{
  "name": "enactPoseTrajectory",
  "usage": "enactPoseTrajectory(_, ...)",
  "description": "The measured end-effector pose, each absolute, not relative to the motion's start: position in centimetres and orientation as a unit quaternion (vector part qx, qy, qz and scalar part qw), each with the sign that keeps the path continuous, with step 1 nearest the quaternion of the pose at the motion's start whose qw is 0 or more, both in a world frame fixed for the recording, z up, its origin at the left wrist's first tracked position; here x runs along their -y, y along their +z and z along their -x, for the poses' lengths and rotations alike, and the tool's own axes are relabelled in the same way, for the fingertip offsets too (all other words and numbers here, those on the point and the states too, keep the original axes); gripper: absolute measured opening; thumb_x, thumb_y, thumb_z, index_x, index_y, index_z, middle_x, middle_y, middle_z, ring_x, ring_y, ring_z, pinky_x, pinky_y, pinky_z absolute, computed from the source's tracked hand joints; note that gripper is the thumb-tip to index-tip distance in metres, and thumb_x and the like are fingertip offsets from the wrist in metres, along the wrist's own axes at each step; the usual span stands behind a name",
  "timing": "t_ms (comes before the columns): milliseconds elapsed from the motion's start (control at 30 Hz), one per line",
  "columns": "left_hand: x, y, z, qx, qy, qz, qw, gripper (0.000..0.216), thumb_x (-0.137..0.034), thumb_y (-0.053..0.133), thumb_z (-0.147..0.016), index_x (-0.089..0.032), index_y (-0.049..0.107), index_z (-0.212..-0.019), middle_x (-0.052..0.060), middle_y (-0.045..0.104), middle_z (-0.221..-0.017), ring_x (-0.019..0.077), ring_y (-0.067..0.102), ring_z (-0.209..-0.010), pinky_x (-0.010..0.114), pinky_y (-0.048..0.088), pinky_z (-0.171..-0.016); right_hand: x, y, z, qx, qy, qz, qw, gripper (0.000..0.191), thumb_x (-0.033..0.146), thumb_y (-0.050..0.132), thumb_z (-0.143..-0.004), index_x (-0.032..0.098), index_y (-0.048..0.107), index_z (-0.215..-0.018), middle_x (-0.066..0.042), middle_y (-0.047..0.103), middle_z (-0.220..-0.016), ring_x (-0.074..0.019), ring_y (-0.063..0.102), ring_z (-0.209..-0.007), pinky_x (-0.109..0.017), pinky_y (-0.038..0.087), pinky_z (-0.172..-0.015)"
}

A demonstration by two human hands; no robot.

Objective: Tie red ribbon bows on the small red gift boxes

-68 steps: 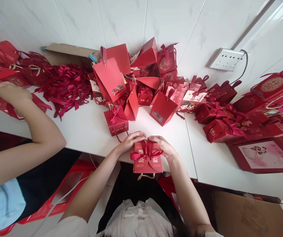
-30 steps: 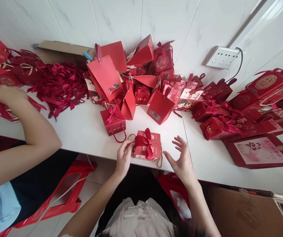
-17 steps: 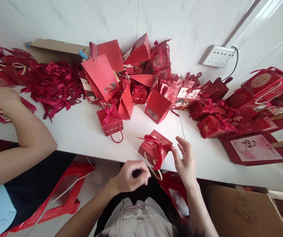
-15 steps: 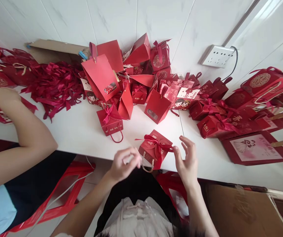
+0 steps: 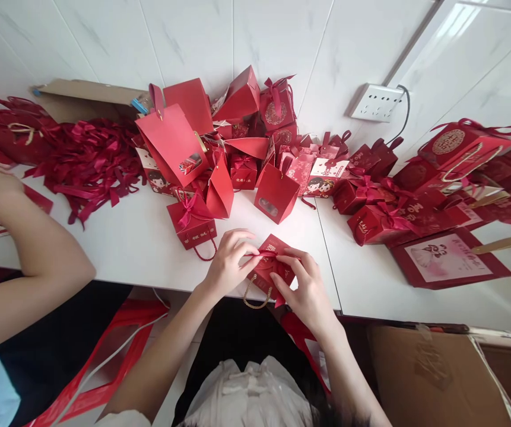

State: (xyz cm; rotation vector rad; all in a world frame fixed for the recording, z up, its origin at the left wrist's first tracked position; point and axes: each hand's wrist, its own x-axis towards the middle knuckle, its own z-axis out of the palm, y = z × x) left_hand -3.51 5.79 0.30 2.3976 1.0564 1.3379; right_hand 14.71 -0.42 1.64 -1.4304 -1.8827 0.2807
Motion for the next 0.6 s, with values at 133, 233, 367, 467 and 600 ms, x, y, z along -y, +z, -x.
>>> enactPoseTrajectory(133,-4.3,0.6,3.7,-0.301,0.482,-0.823,0.03,0.01,-0.018,0.064,-0.081,-0.021,0.057,-0.075,0.004,0.062,-0.091,0.0191,0.059,-0.097,0.033,0.053,-0.082,0.2,1.6,-15.1,0.744,0.133,0.543,0.367,0.021,0.026,0.051,-0.091,0.024,0.059,-0.11,-0.01,0.054,-0.117,-0.0259,0.052,-0.115,-0.047,0.047,-0.097)
enactPoseTrajectory(233,-3.1,0.3,3.4,-0.265,0.494,-0.828,0.02,0.012,-0.015,0.068,-0.078,-0.02,0.057,-0.078,0.003,0.064,-0.085,0.0176,0.06,-0.092,0.031,0.054,-0.078,-0.5,1.7,-15.5,0.76,0.133,0.527,0.356,0.019,0.025,0.049,-0.092,0.023,0.062,-0.106,-0.01,0.054,-0.118,-0.0253,0.052,-0.116,-0.045,0.047,-0.098)
enactPoseTrajectory(367,-1.7,-0.3,2.2,-0.254,0.505,-0.824,0.045,0.014,-0.014,0.069,-0.077,-0.019,0.057,-0.078,0.0,0.066,-0.077,0.0158,0.06,-0.086,0.03,0.052,-0.076,-1.6,1.9,-15.6,0.785,0.113,0.512,0.33,0.02,0.022,0.046,-0.093,0.023,0.064,-0.102,-0.01,0.053,-0.121,-0.0246,0.054,-0.114,-0.046,0.046,-0.098)
enactPoseTrajectory(467,-1.2,-0.2,1.5,-0.271,0.493,-0.825,0.046,0.011,-0.015,0.068,-0.078,-0.019,0.057,-0.078,0.0,0.068,-0.078,0.0161,0.06,-0.085,0.032,0.05,-0.078,-1.6,2.6,-15.4,0.793,0.071,0.513,0.32,0.019,0.021,0.046,-0.093,0.022,0.062,-0.103,-0.011,0.054,-0.12,-0.0249,0.055,-0.111,-0.05,0.042,-0.099)
enactPoseTrajectory(600,-0.9,0.5,1.7,-0.263,0.463,-0.845,0.051,0.007,-0.026,0.062,-0.082,-0.02,0.061,-0.082,0.0,0.07,-0.083,0.0181,0.06,-0.085,0.036,0.045,-0.081,0.0,3.7,-14.8,0.766,0.035,0.537,0.353,0.016,0.024,0.049,-0.093,0.019,0.06,-0.102,-0.011,0.057,-0.11,-0.0233,0.057,-0.1,-0.043,0.047,-0.088)
